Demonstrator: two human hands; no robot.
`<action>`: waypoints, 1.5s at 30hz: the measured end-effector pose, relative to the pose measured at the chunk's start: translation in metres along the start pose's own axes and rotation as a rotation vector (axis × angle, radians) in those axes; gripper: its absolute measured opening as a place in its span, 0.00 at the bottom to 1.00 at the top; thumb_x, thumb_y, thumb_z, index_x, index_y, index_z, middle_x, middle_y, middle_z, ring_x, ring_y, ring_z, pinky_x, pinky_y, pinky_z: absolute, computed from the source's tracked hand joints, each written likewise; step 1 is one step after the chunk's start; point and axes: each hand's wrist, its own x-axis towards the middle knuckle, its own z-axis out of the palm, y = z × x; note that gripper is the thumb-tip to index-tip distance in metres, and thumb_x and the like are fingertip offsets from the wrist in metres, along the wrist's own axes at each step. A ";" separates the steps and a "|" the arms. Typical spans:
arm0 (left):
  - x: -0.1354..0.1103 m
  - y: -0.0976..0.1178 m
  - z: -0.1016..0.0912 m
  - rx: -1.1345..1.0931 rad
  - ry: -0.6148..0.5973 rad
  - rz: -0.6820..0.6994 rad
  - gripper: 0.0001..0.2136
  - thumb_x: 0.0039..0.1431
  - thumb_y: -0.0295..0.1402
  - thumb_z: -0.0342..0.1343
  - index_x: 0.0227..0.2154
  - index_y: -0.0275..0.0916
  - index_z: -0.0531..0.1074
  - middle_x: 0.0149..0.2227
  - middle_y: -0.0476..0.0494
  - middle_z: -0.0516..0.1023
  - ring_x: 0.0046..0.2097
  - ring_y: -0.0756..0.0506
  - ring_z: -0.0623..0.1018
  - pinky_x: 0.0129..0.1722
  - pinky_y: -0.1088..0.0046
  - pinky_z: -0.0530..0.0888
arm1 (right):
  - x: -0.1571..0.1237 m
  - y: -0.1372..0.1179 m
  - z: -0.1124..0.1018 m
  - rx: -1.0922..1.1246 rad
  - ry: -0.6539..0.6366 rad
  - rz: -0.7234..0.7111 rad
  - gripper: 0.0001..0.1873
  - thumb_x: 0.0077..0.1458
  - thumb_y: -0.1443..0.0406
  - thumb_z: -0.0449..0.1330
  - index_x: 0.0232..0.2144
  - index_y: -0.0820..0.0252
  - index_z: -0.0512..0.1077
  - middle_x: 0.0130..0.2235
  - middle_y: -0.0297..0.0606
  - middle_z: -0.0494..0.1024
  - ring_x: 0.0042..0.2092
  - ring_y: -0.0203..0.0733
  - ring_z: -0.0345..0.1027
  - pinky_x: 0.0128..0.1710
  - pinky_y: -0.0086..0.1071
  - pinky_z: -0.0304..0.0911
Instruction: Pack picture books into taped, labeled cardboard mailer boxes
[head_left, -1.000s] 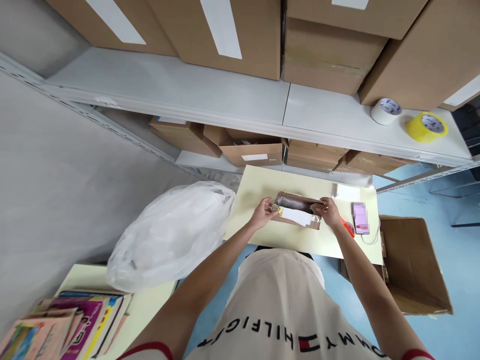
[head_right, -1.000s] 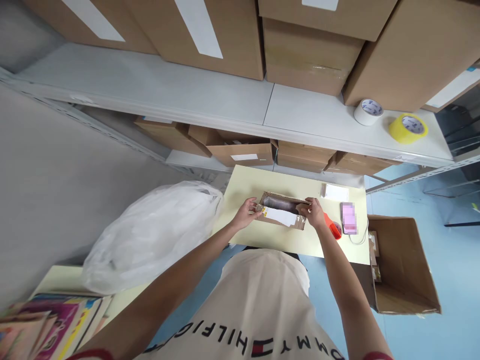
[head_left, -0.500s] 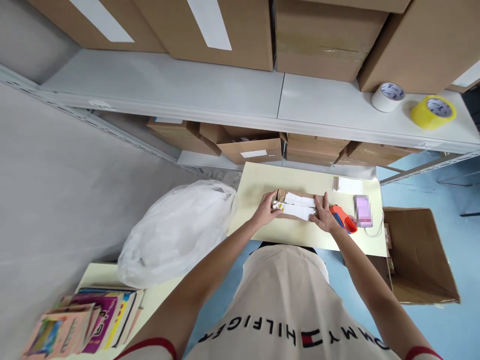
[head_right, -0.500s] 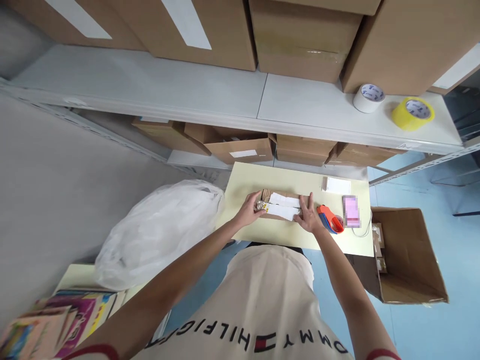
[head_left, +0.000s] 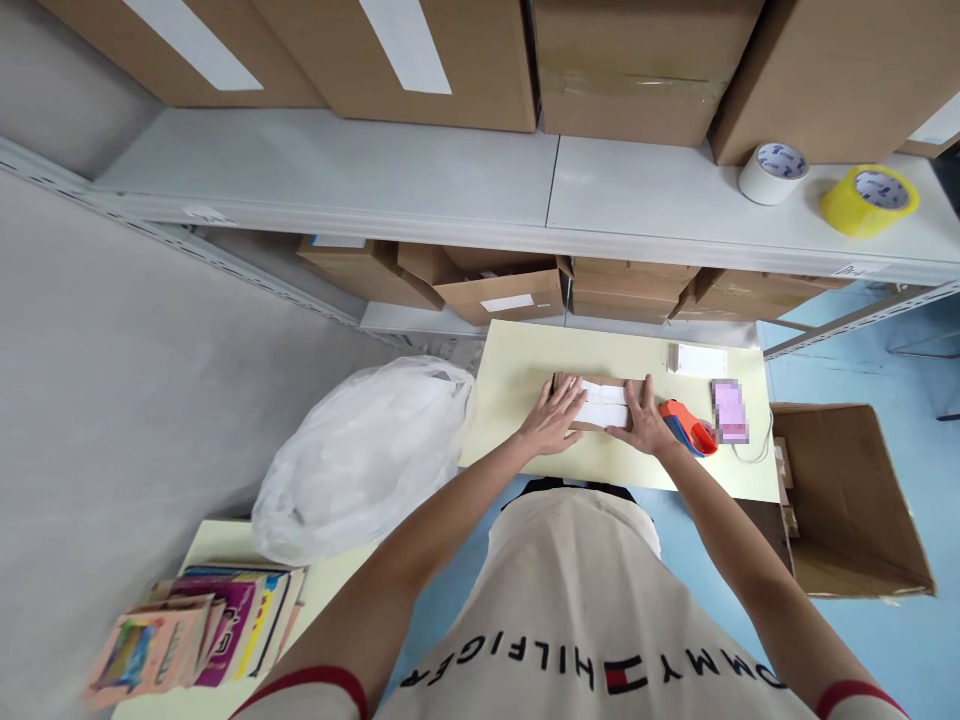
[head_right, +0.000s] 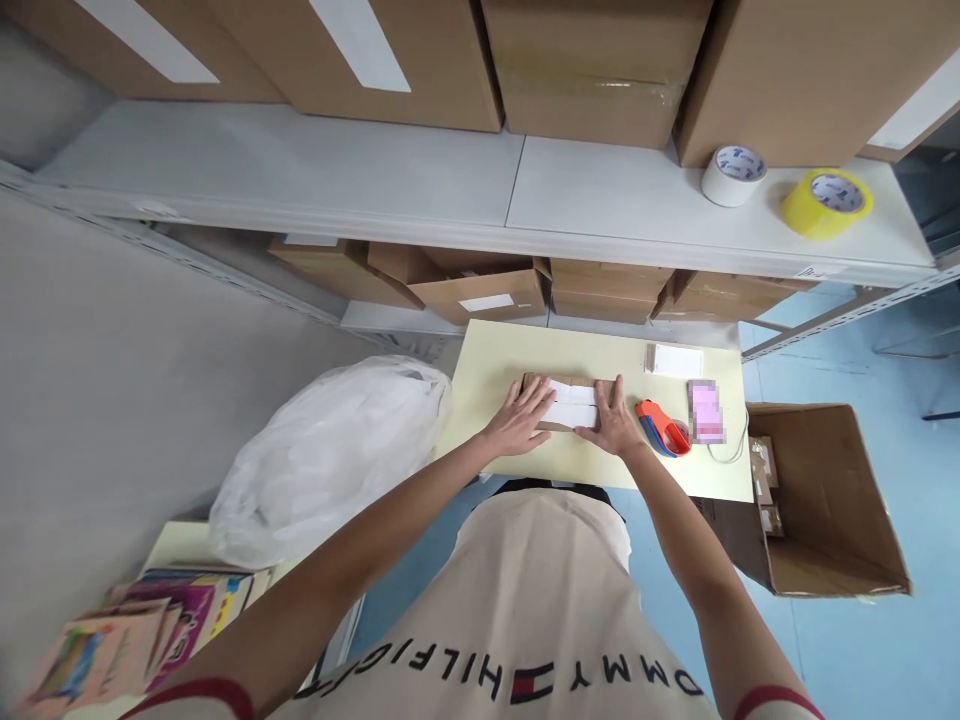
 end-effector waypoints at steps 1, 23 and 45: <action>0.002 0.004 0.001 0.016 -0.014 0.023 0.36 0.60 0.39 0.56 0.67 0.35 0.52 0.71 0.30 0.47 0.71 0.31 0.47 0.67 0.42 0.41 | 0.001 0.000 0.000 -0.001 -0.001 -0.002 0.60 0.49 0.42 0.63 0.70 0.54 0.35 0.70 0.50 0.13 0.70 0.74 0.35 0.63 0.59 0.51; -0.001 0.008 0.022 -0.019 0.019 -0.009 0.34 0.60 0.36 0.58 0.67 0.37 0.54 0.69 0.31 0.53 0.70 0.34 0.54 0.69 0.46 0.43 | -0.061 0.080 -0.023 0.063 0.366 0.580 0.25 0.57 0.46 0.50 0.42 0.61 0.69 0.36 0.52 0.76 0.41 0.58 0.72 0.39 0.49 0.67; -0.002 0.033 -0.004 -0.726 0.303 -0.281 0.21 0.66 0.41 0.48 0.57 0.39 0.68 0.61 0.36 0.70 0.63 0.39 0.69 0.63 0.56 0.63 | 0.008 -0.050 -0.098 0.057 0.044 -0.048 0.28 0.57 0.44 0.44 0.15 0.54 0.49 0.15 0.30 0.53 0.21 0.34 0.47 0.22 0.32 0.48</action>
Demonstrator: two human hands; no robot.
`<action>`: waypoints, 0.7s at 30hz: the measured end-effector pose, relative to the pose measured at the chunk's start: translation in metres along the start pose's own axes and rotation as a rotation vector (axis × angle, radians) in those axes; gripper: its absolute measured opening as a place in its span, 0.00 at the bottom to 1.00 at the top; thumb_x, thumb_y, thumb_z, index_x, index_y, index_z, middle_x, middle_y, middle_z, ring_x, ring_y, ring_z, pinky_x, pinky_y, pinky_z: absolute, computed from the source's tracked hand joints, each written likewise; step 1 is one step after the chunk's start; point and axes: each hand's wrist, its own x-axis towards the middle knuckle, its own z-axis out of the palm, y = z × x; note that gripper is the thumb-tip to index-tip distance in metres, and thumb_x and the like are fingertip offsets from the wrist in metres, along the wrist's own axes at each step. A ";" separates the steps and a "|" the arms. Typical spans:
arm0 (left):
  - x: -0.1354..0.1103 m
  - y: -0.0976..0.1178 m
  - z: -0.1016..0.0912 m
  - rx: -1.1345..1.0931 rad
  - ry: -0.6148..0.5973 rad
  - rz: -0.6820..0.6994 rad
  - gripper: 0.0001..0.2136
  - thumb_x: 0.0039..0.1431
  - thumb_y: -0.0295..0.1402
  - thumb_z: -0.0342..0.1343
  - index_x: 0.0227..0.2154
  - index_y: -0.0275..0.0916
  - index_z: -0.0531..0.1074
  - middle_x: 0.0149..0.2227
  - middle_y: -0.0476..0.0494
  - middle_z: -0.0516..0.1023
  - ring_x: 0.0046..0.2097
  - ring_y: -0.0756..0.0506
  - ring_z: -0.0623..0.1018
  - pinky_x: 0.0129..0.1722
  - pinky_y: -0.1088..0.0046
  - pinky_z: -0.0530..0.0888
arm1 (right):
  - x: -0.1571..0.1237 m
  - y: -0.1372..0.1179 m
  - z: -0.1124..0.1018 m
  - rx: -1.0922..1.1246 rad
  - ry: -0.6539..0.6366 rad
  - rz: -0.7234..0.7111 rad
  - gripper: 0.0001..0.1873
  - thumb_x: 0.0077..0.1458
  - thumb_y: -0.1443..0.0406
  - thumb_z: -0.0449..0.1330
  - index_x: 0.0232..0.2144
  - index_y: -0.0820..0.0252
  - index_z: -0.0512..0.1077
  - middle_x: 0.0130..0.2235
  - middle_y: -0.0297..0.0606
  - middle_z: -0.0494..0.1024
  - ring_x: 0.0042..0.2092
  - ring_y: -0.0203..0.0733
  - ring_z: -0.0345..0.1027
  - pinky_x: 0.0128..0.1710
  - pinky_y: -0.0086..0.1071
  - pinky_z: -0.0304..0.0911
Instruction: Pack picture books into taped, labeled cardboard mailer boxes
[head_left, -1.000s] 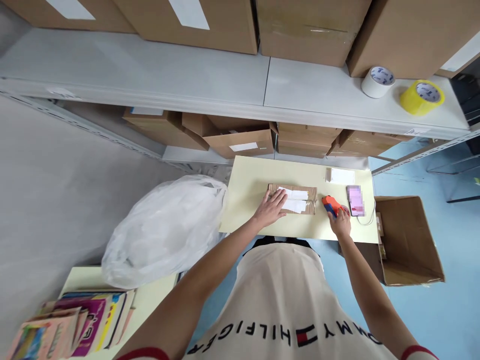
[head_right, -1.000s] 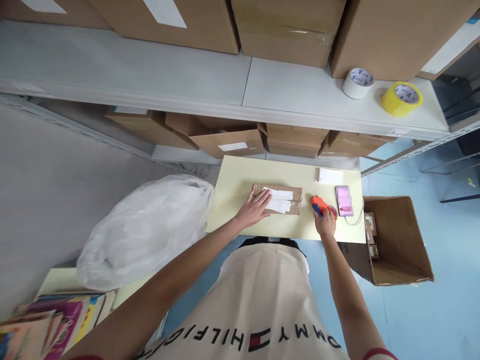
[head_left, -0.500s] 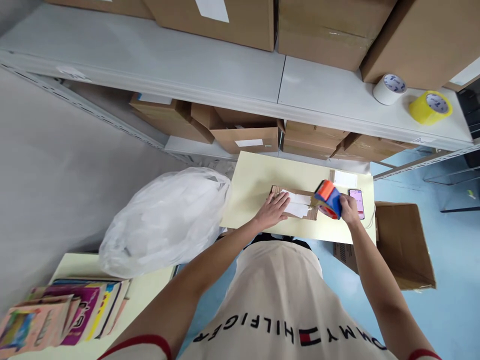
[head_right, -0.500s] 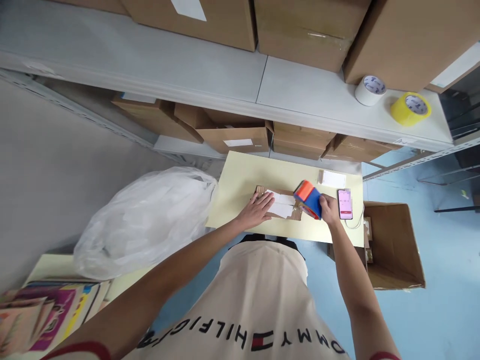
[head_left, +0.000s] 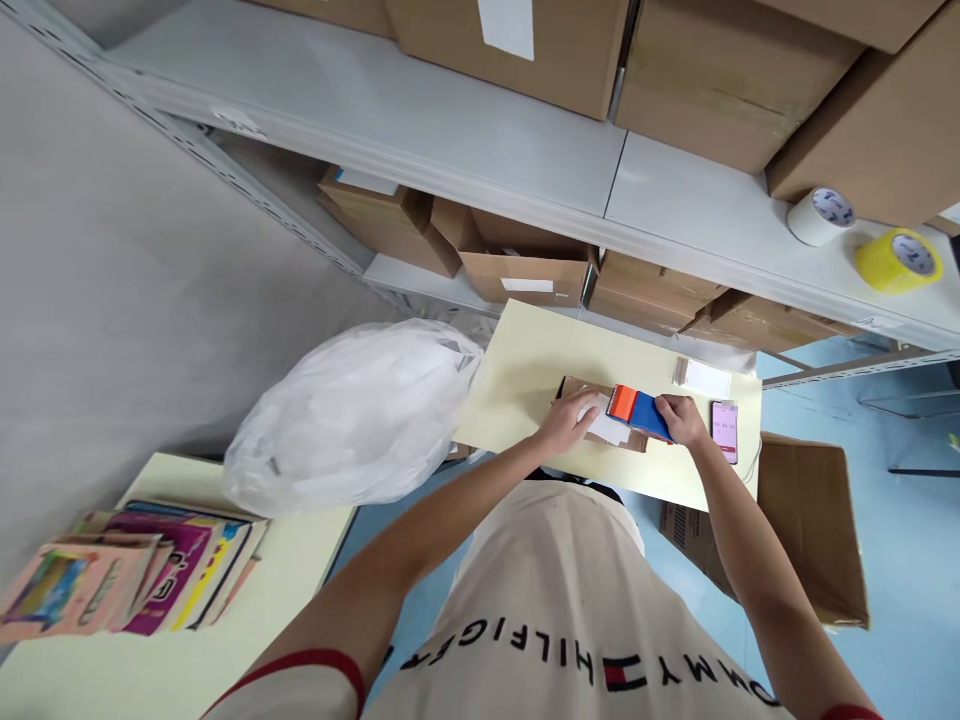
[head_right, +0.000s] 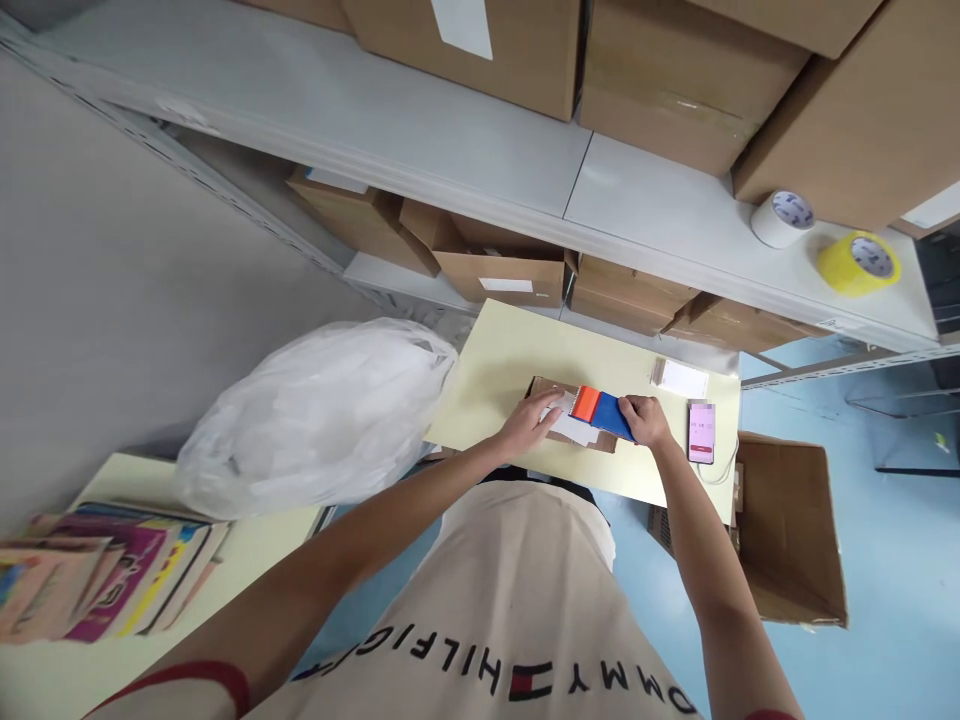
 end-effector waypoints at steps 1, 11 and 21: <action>0.003 0.005 0.002 -0.156 0.024 -0.105 0.20 0.65 0.42 0.49 0.56 0.40 0.69 0.60 0.36 0.72 0.60 0.39 0.72 0.60 0.58 0.67 | -0.001 0.001 0.000 0.005 0.002 -0.006 0.28 0.58 0.44 0.44 0.15 0.53 0.49 0.16 0.30 0.53 0.21 0.34 0.47 0.22 0.32 0.48; 0.030 0.026 0.019 -0.714 0.010 -0.538 0.05 0.52 0.32 0.61 0.26 0.36 0.76 0.22 0.50 0.75 0.25 0.53 0.73 0.30 0.75 0.70 | -0.005 -0.001 -0.002 -0.018 -0.009 -0.048 0.28 0.59 0.43 0.41 0.15 0.53 0.50 0.16 0.31 0.56 0.20 0.34 0.50 0.22 0.32 0.49; -0.013 -0.053 -0.061 -0.436 0.330 -0.534 0.11 0.42 0.42 0.65 0.22 0.38 0.76 0.23 0.47 0.78 0.26 0.49 0.75 0.31 0.72 0.72 | -0.022 0.026 -0.018 -0.311 -0.044 0.026 0.27 0.60 0.46 0.42 0.15 0.53 0.54 0.16 0.38 0.65 0.20 0.39 0.57 0.25 0.34 0.51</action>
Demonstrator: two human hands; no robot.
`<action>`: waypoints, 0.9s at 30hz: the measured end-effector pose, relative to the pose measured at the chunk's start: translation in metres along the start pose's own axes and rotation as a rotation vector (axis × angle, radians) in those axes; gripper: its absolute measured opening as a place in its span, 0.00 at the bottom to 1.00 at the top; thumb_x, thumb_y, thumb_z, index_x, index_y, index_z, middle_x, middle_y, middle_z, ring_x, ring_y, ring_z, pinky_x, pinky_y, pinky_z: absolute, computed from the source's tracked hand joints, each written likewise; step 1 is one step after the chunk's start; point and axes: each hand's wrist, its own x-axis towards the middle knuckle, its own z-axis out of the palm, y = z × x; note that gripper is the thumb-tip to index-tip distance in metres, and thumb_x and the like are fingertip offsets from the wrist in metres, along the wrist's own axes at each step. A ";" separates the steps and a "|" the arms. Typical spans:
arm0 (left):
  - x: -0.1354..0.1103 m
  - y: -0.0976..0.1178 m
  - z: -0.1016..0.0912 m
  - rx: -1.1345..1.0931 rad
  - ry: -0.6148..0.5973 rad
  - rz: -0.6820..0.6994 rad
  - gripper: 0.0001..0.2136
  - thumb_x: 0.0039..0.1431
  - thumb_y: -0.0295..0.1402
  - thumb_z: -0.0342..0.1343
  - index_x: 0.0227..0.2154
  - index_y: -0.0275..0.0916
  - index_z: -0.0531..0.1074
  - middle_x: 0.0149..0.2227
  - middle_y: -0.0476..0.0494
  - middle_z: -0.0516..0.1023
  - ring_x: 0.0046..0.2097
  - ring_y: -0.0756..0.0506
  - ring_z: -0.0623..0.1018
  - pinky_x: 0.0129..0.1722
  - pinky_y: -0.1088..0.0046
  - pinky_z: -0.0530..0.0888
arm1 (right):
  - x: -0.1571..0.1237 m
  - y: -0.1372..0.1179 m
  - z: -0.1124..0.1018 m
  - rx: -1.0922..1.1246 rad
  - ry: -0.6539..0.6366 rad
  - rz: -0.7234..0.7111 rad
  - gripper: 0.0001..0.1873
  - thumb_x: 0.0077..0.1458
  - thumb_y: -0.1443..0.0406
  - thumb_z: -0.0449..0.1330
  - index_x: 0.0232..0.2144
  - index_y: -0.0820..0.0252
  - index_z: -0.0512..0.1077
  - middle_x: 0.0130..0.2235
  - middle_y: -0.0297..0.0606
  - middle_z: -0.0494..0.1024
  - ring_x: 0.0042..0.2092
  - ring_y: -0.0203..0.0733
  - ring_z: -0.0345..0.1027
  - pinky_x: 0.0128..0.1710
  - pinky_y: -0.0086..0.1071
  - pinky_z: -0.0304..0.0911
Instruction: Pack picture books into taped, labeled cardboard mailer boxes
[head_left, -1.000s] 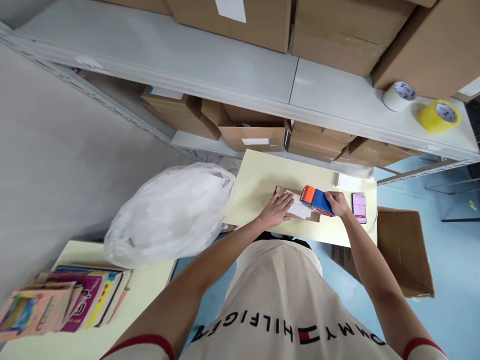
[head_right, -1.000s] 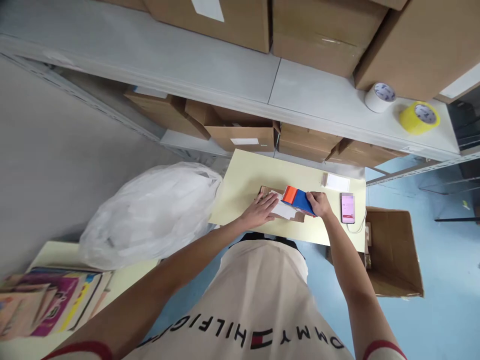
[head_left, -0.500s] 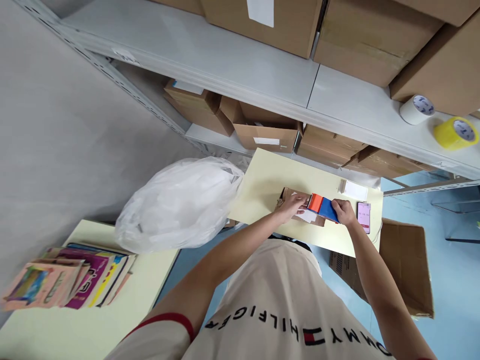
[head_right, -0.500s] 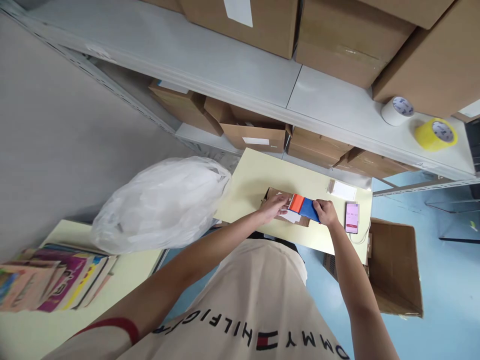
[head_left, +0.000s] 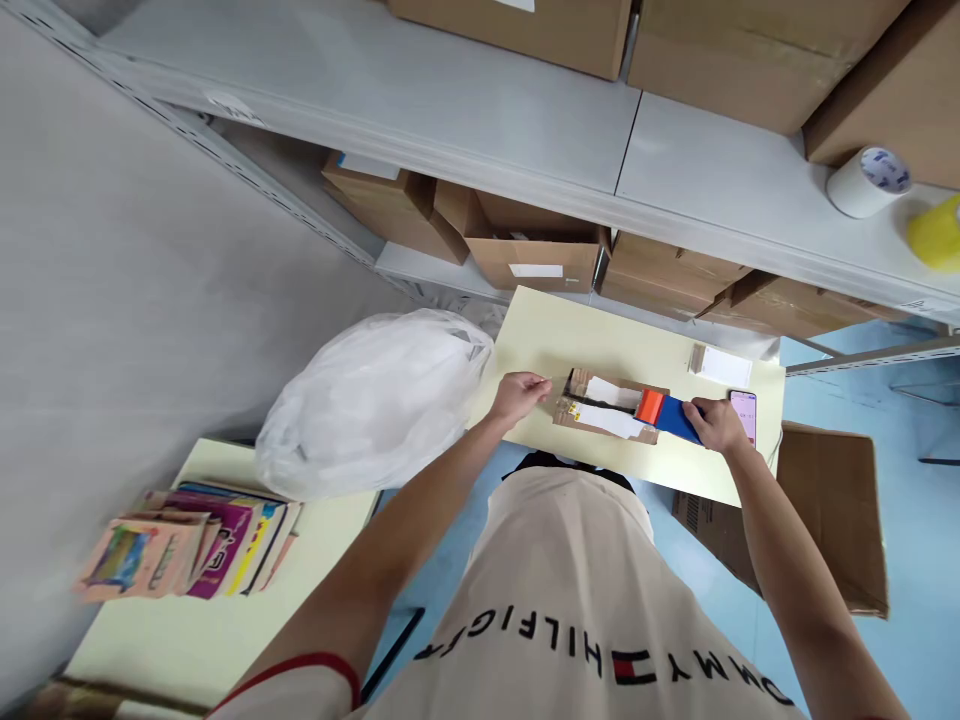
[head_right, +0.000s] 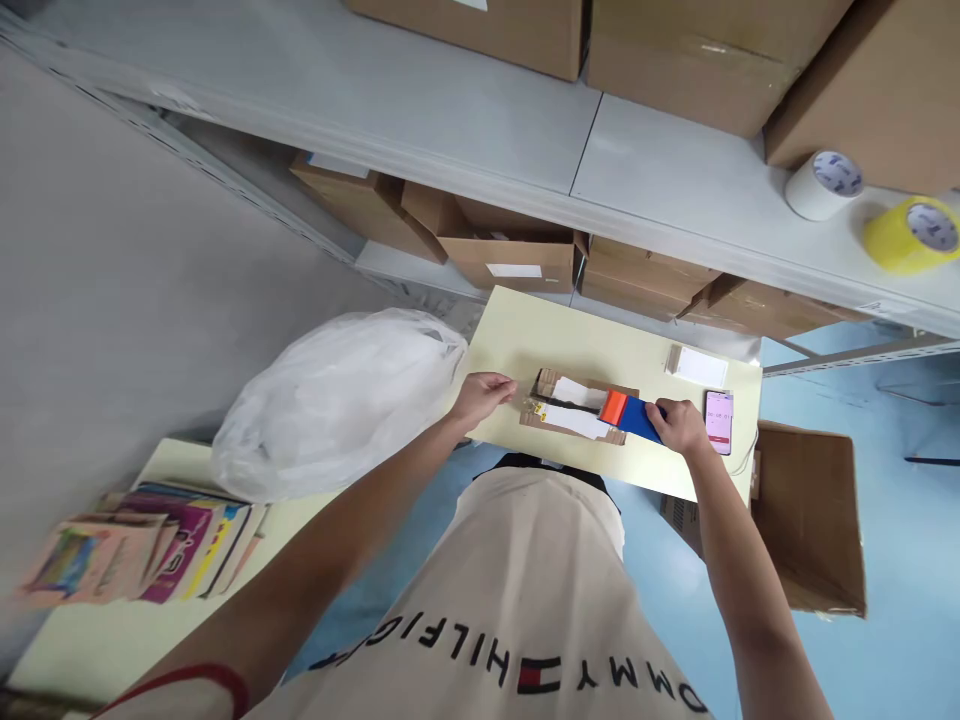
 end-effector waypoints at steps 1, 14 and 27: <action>0.004 -0.004 -0.004 -0.003 0.004 -0.012 0.12 0.42 0.42 0.65 0.22 0.38 0.76 0.24 0.47 0.78 0.27 0.49 0.75 0.31 0.72 0.72 | 0.001 0.002 0.004 -0.008 -0.010 0.007 0.27 0.60 0.46 0.41 0.15 0.53 0.54 0.16 0.38 0.66 0.20 0.40 0.58 0.25 0.34 0.51; 0.005 -0.008 -0.007 -0.063 -0.047 -0.227 0.17 0.36 0.46 0.67 0.22 0.38 0.74 0.26 0.45 0.78 0.30 0.49 0.74 0.29 0.73 0.70 | 0.013 0.007 0.025 -0.098 -0.094 -0.010 0.27 0.62 0.50 0.41 0.18 0.55 0.62 0.20 0.41 0.72 0.23 0.42 0.65 0.27 0.34 0.53; -0.020 0.003 -0.037 0.039 0.003 -0.181 0.13 0.42 0.44 0.64 0.23 0.38 0.77 0.27 0.41 0.82 0.32 0.45 0.77 0.27 0.73 0.69 | 0.025 -0.009 0.029 -0.195 -0.171 -0.006 0.28 0.63 0.51 0.41 0.22 0.57 0.69 0.25 0.44 0.78 0.28 0.44 0.71 0.27 0.33 0.52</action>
